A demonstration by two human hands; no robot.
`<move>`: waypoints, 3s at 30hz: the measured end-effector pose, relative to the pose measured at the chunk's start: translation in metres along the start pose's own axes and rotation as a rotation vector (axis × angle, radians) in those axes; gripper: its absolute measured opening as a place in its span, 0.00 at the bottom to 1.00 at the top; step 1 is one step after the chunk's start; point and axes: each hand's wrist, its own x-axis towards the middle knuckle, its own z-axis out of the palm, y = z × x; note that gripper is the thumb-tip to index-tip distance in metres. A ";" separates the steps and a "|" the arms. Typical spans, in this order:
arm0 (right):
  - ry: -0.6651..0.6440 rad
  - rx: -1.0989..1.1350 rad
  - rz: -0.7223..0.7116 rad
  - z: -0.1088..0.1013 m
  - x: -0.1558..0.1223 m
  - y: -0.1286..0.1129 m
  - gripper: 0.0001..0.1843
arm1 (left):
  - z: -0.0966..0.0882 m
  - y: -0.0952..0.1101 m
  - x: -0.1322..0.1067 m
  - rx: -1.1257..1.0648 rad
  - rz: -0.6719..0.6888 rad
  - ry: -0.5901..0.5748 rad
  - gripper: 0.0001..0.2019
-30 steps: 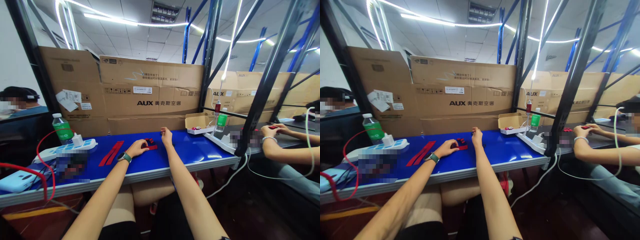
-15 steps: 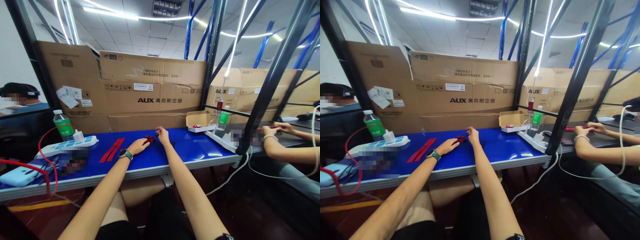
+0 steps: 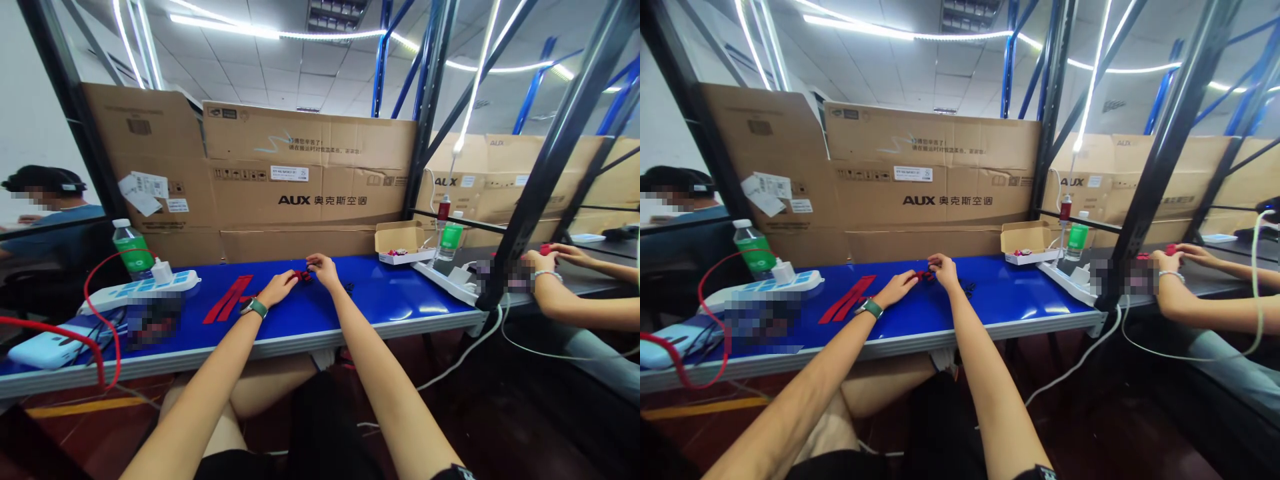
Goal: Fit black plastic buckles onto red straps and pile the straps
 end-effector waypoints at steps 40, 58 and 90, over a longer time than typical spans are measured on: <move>-0.338 0.402 0.215 0.008 -0.014 -0.012 0.22 | -0.007 0.010 0.001 -0.129 0.079 0.055 0.16; -0.338 0.256 0.117 0.010 -0.013 -0.009 0.24 | 0.006 -0.009 0.007 -0.440 -0.096 -0.007 0.22; 0.188 -0.102 0.203 0.006 -0.009 -0.005 0.07 | -0.004 -0.005 -0.006 0.220 -0.150 0.069 0.21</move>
